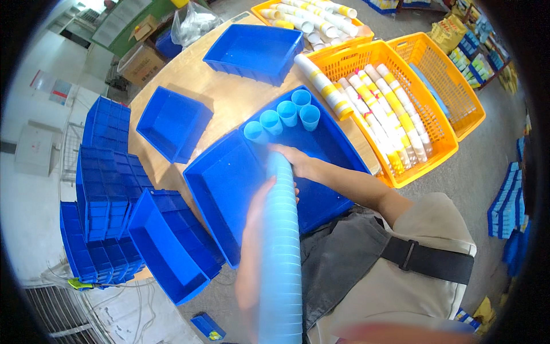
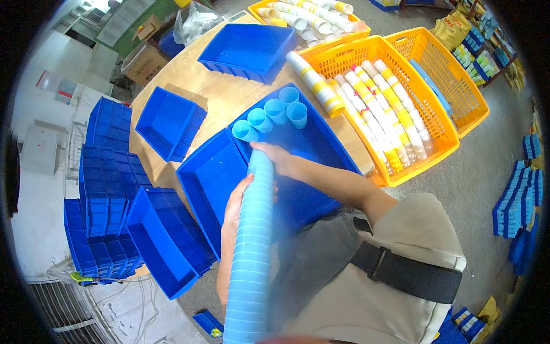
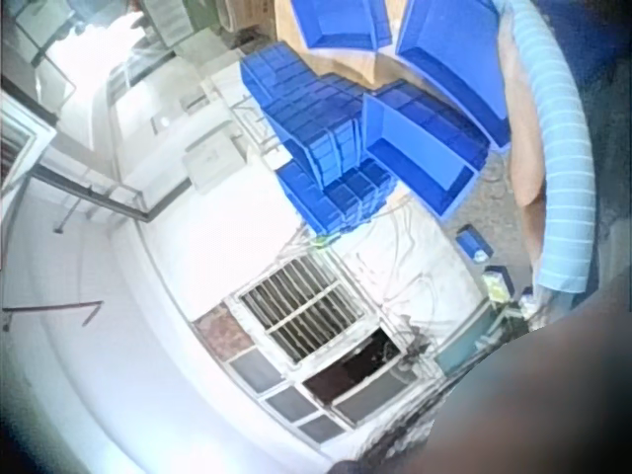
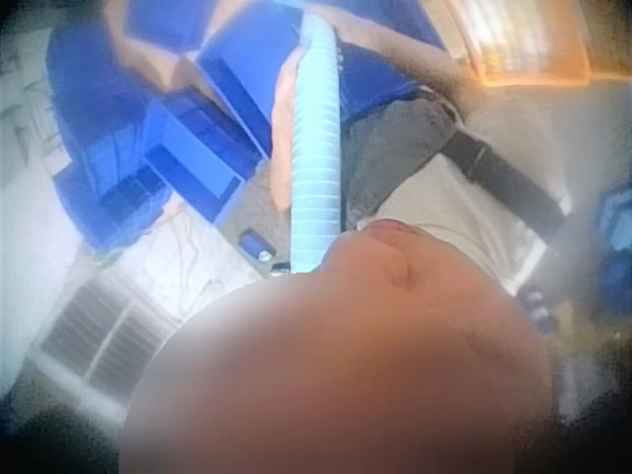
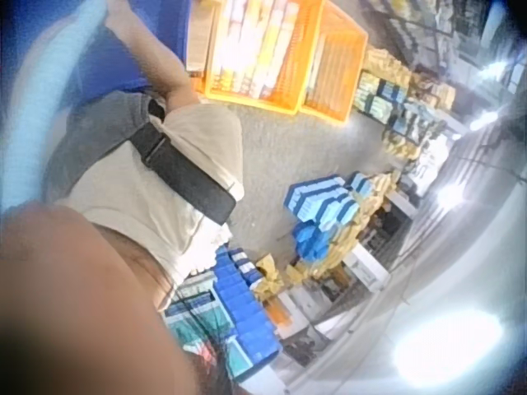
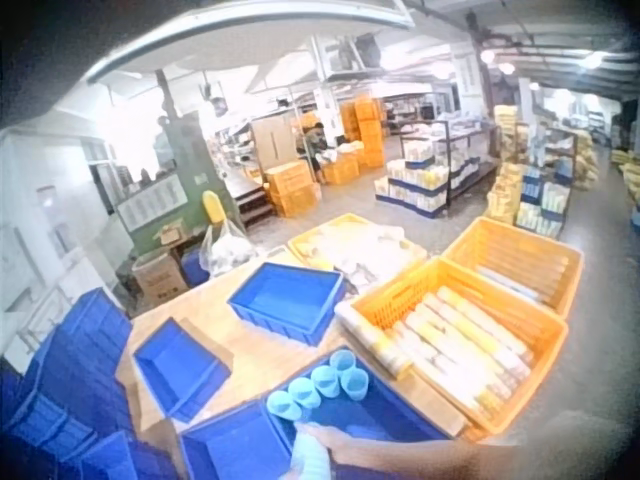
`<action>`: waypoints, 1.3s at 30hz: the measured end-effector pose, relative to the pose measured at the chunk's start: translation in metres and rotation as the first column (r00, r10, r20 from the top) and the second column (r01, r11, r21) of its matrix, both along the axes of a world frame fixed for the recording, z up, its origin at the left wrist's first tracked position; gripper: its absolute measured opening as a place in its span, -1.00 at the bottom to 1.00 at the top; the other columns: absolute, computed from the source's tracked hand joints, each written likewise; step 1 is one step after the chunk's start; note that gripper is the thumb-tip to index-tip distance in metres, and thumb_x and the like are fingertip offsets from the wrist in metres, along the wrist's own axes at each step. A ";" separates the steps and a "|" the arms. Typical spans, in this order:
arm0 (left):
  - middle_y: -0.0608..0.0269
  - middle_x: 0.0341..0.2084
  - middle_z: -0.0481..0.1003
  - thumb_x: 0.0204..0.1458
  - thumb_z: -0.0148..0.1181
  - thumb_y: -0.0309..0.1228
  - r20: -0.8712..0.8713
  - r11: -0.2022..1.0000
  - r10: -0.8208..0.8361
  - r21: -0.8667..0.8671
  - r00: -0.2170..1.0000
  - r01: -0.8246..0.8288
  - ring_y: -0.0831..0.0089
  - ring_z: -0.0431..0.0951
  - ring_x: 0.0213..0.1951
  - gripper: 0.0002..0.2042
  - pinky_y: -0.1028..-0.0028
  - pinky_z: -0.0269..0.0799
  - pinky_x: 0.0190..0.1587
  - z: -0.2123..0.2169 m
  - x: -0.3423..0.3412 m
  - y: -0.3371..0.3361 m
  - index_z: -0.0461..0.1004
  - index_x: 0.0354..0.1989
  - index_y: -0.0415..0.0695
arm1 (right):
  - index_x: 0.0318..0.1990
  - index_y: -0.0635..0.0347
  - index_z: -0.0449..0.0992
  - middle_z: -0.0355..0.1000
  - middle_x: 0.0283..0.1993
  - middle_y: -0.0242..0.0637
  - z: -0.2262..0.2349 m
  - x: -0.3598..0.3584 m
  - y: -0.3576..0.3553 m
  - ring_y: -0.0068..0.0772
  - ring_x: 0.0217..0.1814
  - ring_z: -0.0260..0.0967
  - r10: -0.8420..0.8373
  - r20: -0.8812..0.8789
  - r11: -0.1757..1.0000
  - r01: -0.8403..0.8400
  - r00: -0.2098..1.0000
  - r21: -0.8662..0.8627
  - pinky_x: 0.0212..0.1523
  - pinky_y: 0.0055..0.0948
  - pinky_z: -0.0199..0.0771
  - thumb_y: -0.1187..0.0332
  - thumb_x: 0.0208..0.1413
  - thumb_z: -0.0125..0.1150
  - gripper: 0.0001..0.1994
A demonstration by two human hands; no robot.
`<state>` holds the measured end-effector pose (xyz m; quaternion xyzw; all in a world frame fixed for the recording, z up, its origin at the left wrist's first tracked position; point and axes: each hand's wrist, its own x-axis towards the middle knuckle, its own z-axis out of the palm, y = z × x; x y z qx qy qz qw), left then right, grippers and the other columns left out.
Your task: The person organizes white and blue plastic tubes into blue trays, using a green tool to adjust them. They move between a table and a machine, placing filled trays onto the machine and retrieving empty ones. The person also handles a digital scale and a white cup.
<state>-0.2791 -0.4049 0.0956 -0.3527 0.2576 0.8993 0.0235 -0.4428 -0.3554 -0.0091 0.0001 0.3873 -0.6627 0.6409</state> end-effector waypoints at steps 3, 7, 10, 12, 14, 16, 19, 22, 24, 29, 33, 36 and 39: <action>-0.18 -0.19 0.54 0.25 0.05 -0.17 -0.062 0.998 0.066 -0.009 0.996 -0.067 0.15 0.64 -0.30 -0.51 0.26 0.64 -0.22 0.003 -0.010 0.008 0.34 0.12 -0.41 | -0.05 0.16 0.40 0.46 -0.19 -0.10 -0.007 -0.013 0.012 -0.20 -0.23 0.45 0.056 0.153 0.997 -0.048 0.987 -0.057 -0.15 -0.18 0.50 -0.11 0.26 0.10 -0.53; -0.19 -0.18 0.53 0.26 0.03 -0.16 -0.059 0.984 0.172 0.051 0.983 -0.169 0.12 0.63 -0.28 -0.51 0.25 0.65 -0.25 0.002 -0.020 0.019 0.36 0.10 -0.41 | 0.06 0.17 0.39 0.43 0.03 -0.04 -0.003 -0.029 0.023 -0.11 0.07 0.36 -0.109 0.192 0.986 0.131 0.975 -0.105 0.19 -0.04 0.32 -0.20 0.30 -0.06 -0.43; -0.26 -0.11 0.51 0.25 0.04 -0.13 -0.125 0.983 0.185 0.018 0.975 -0.184 0.03 0.63 -0.25 -0.48 0.19 0.66 -0.23 -0.001 -0.022 0.016 0.34 0.15 -0.39 | 0.09 0.24 0.39 0.43 0.04 -0.06 0.005 -0.026 0.031 -0.08 0.08 0.36 -0.296 0.303 0.954 0.262 0.906 0.148 0.21 -0.06 0.32 -0.22 0.29 -0.07 -0.38; -0.27 -0.11 0.50 0.26 0.04 -0.10 -0.123 0.993 0.116 -0.018 0.986 -0.120 0.03 0.63 -0.25 -0.46 0.20 0.66 -0.24 -0.002 -0.020 0.010 0.33 0.16 -0.39 | 0.06 0.12 0.41 0.45 0.00 -0.07 0.007 -0.016 0.034 -0.07 -0.01 0.38 0.062 0.422 0.996 -0.029 0.905 -0.085 0.07 0.01 0.35 -0.22 0.28 -0.04 -0.44; -0.27 -0.09 0.50 0.26 0.03 -0.06 0.032 0.998 -0.001 -0.058 0.999 0.003 0.05 0.63 -0.24 -0.43 0.22 0.66 -0.24 -0.001 -0.019 0.004 0.32 0.18 -0.38 | 0.01 0.19 0.41 0.46 -0.04 -0.05 0.008 -0.008 0.031 -0.09 -0.02 0.38 0.076 0.197 0.996 -0.063 0.978 -0.070 0.06 -0.06 0.36 -0.16 0.28 0.01 -0.46; -0.15 -0.25 0.55 0.29 -0.02 -0.06 0.116 0.998 -0.001 -0.061 0.993 0.008 0.16 0.63 -0.35 -0.48 0.28 0.66 -0.31 0.001 -0.018 0.004 0.39 0.08 -0.39 | -0.01 0.24 0.42 0.46 -0.06 -0.05 0.006 -0.005 0.028 -0.09 -0.02 0.38 0.053 0.072 0.986 -0.040 0.996 -0.163 0.07 -0.08 0.36 -0.15 0.28 0.03 -0.46; -0.10 -0.32 0.57 0.30 -0.03 -0.06 0.145 0.997 0.073 0.003 0.987 -0.074 0.21 0.64 -0.40 -0.50 0.31 0.65 -0.35 0.007 -0.017 0.009 0.44 0.00 -0.37 | -0.01 0.26 0.40 0.45 -0.04 -0.04 0.003 -0.006 0.029 -0.07 0.02 0.38 -0.076 0.343 0.997 0.078 0.936 0.008 0.15 -0.08 0.34 -0.18 0.28 0.01 -0.43; -0.12 -0.31 0.58 0.28 0.00 -0.06 0.074 1.000 0.027 -0.013 0.997 -0.026 0.19 0.64 -0.39 -0.51 0.30 0.65 -0.34 0.010 -0.015 0.014 0.44 -0.01 -0.36 | 0.13 0.21 0.39 0.43 0.08 -0.12 -0.004 -0.007 0.038 -0.15 0.11 0.35 0.059 0.321 0.997 -0.040 0.945 -0.066 0.21 -0.09 0.30 -0.19 0.25 0.06 -0.39; -0.13 -0.30 0.58 0.29 -0.02 -0.04 0.197 0.992 -0.090 -0.066 0.976 0.105 0.19 0.64 -0.38 -0.49 0.29 0.66 -0.33 0.010 -0.011 0.015 0.44 0.00 -0.37 | 0.13 0.18 0.40 0.42 0.09 -0.14 -0.011 0.000 0.044 -0.18 0.13 0.34 0.036 0.227 0.997 -0.019 0.973 -0.080 0.21 -0.13 0.29 -0.16 0.29 0.02 -0.43; -0.14 -0.30 0.56 0.28 -0.01 -0.01 0.189 0.999 0.028 0.030 0.982 -0.034 0.16 0.64 -0.36 -0.47 0.23 0.65 -0.31 0.008 0.000 0.014 0.42 0.01 -0.36 | 0.07 0.20 0.37 0.42 0.02 -0.09 -0.021 0.012 0.042 -0.12 0.09 0.34 0.045 0.379 0.997 -0.065 0.925 0.042 0.19 -0.10 0.29 -0.18 0.31 -0.03 -0.43; -0.13 -0.27 0.56 0.27 0.02 -0.01 0.106 0.994 -0.105 0.000 0.989 0.106 0.17 0.64 -0.34 -0.46 0.26 0.66 -0.31 0.007 -0.006 0.021 0.39 0.06 -0.36 | 0.05 0.16 0.37 0.46 0.04 -0.14 -0.010 -0.003 0.060 -0.21 0.08 0.41 0.061 0.226 0.994 -0.037 0.972 -0.108 0.12 -0.09 0.36 -0.03 0.33 0.04 -0.57; -0.12 -0.26 0.55 0.28 0.01 -0.01 0.023 0.991 -0.131 0.035 0.991 0.130 0.18 0.64 -0.34 -0.45 0.27 0.66 -0.31 0.001 -0.018 0.032 0.39 0.08 -0.36 | 0.17 0.23 0.30 0.40 0.15 -0.04 0.002 -0.028 0.083 -0.06 0.19 0.38 -0.261 0.082 0.965 0.259 0.962 0.037 0.30 0.09 0.26 -0.12 0.35 -0.08 -0.44; -0.22 -0.18 0.55 0.26 0.04 -0.01 0.061 0.994 -0.018 0.105 0.998 0.012 0.09 0.65 -0.30 -0.40 0.20 0.66 -0.30 -0.003 -0.024 0.034 0.32 0.17 -0.39 | 0.39 0.24 0.09 0.08 0.43 0.05 0.005 -0.032 0.101 0.16 0.46 0.06 -0.356 0.333 0.934 0.344 0.873 0.096 0.39 0.38 -0.02 -0.25 0.30 -0.13 -0.22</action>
